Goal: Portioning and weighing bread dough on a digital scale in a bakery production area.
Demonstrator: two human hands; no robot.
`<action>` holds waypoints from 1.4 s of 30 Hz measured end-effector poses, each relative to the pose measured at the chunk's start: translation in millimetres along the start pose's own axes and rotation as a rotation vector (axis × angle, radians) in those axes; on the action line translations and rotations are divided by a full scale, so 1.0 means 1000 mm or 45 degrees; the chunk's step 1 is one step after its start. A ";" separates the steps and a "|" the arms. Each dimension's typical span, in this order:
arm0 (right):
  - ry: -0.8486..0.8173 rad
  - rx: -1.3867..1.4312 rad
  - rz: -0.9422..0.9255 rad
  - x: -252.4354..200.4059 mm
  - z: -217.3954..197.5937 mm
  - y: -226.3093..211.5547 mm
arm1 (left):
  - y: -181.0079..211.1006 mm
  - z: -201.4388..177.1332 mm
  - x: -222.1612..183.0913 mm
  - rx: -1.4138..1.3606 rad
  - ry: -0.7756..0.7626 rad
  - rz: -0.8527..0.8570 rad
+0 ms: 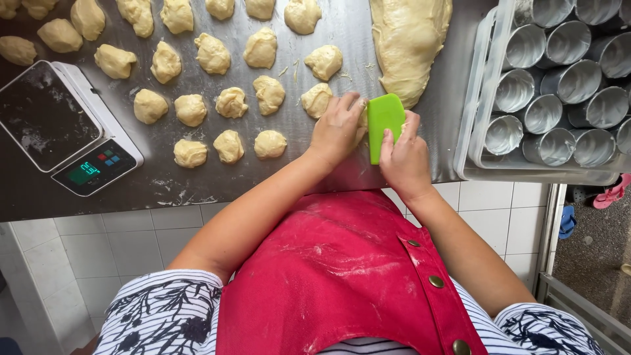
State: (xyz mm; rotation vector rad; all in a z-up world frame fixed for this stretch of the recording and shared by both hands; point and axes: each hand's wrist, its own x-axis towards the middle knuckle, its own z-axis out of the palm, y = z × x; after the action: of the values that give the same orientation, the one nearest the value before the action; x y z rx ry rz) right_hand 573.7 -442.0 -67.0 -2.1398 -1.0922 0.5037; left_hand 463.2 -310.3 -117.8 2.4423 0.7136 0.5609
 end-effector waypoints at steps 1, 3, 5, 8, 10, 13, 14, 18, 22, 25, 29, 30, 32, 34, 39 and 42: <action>0.002 0.006 -0.020 0.000 0.003 0.001 | -0.003 0.004 -0.001 -0.036 0.072 0.059; 0.000 0.029 -0.027 -0.001 0.006 0.002 | -0.015 0.017 -0.007 -0.037 -0.031 0.008; -0.005 0.052 -0.036 -0.001 0.006 0.000 | -0.021 0.022 -0.011 -0.037 -0.132 -0.045; -0.024 0.019 -0.035 -0.002 0.006 -0.007 | -0.018 0.015 -0.015 -0.057 -0.182 -0.126; -0.022 -0.052 -0.034 -0.002 0.006 -0.011 | -0.014 0.009 -0.015 -0.204 -0.050 -0.108; -0.084 -0.145 -0.010 -0.005 0.018 -0.006 | -0.015 0.010 -0.018 -0.236 -0.075 -0.192; -0.086 -0.145 -0.010 -0.006 0.022 -0.003 | -0.018 0.012 -0.018 -0.237 -0.075 -0.194; -0.097 -0.187 -0.064 -0.006 0.033 0.000 | -0.024 0.017 -0.018 -0.151 -0.132 -0.192; -0.149 -0.278 -0.072 -0.008 0.054 0.012 | -0.028 0.024 -0.020 -0.082 -0.166 -0.156; -0.129 -0.296 -0.077 0.003 0.061 0.007 | -0.033 0.028 -0.020 -0.026 -0.184 -0.169; -0.136 -0.226 -0.011 0.010 0.023 -0.002 | -0.015 -0.016 -0.036 -0.103 -0.155 -0.216; -0.011 -0.022 -0.101 0.008 0.006 -0.005 | -0.006 -0.039 -0.035 -0.168 -0.069 -0.132; 0.099 0.189 -0.180 0.000 -0.018 -0.008 | 0.005 -0.070 -0.045 -0.230 0.006 -0.061; 0.128 0.329 -0.087 -0.007 -0.036 -0.010 | 0.006 -0.085 -0.065 -0.233 -0.129 0.036; 0.147 0.333 -0.147 -0.015 -0.039 -0.005 | -0.014 -0.072 -0.085 0.177 -0.270 0.245; 0.124 0.321 -0.141 -0.017 -0.039 -0.008 | -0.015 -0.074 -0.087 0.227 -0.314 0.253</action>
State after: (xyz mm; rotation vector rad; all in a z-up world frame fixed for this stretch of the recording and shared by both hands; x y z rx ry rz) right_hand 583.0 -467.4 -33.8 -1.8550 -1.0279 0.4546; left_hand 352.6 -323.2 -89.3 2.7064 0.4390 0.2690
